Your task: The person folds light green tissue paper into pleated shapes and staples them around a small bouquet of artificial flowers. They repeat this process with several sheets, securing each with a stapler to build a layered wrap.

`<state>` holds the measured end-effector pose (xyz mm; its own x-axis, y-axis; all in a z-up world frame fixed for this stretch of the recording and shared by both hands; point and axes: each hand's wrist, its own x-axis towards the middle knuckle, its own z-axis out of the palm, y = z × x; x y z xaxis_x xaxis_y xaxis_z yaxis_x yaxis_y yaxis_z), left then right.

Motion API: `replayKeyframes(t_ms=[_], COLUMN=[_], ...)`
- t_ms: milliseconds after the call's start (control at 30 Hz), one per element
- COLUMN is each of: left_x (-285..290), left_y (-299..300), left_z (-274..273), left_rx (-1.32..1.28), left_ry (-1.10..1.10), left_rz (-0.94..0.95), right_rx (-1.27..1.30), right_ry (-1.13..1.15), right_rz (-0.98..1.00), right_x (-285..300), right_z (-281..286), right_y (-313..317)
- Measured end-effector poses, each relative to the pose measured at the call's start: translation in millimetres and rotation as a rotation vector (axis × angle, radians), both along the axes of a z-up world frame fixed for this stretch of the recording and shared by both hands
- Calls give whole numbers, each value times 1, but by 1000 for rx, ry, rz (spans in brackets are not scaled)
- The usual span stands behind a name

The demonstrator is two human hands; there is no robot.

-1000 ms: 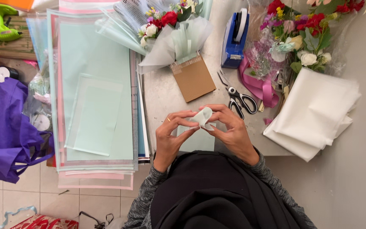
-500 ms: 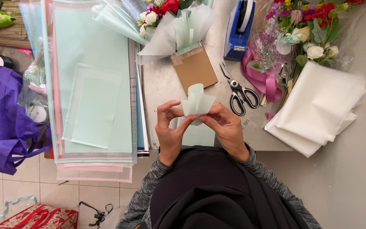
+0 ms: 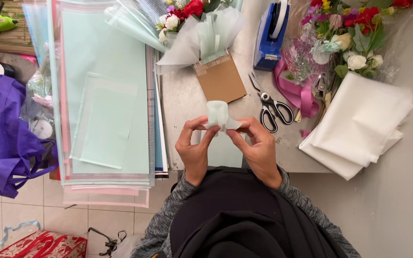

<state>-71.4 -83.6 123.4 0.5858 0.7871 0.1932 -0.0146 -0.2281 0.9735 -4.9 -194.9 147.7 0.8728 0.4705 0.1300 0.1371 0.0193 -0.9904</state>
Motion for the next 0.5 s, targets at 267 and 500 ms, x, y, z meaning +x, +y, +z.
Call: replayKeyframes(t_ms=[267,500], left_x=[1,4], left_y=[-3,2], left_z=[-22,-8], left_rx=[-71,-101], left_ry=[-133,-166], left_rz=[-53,-158], right_rx=[21,-40], right_ry=[83,-72], right_rz=[48,6], right_x=[-5,3], right_z=[4,5], right_y=[7,7])
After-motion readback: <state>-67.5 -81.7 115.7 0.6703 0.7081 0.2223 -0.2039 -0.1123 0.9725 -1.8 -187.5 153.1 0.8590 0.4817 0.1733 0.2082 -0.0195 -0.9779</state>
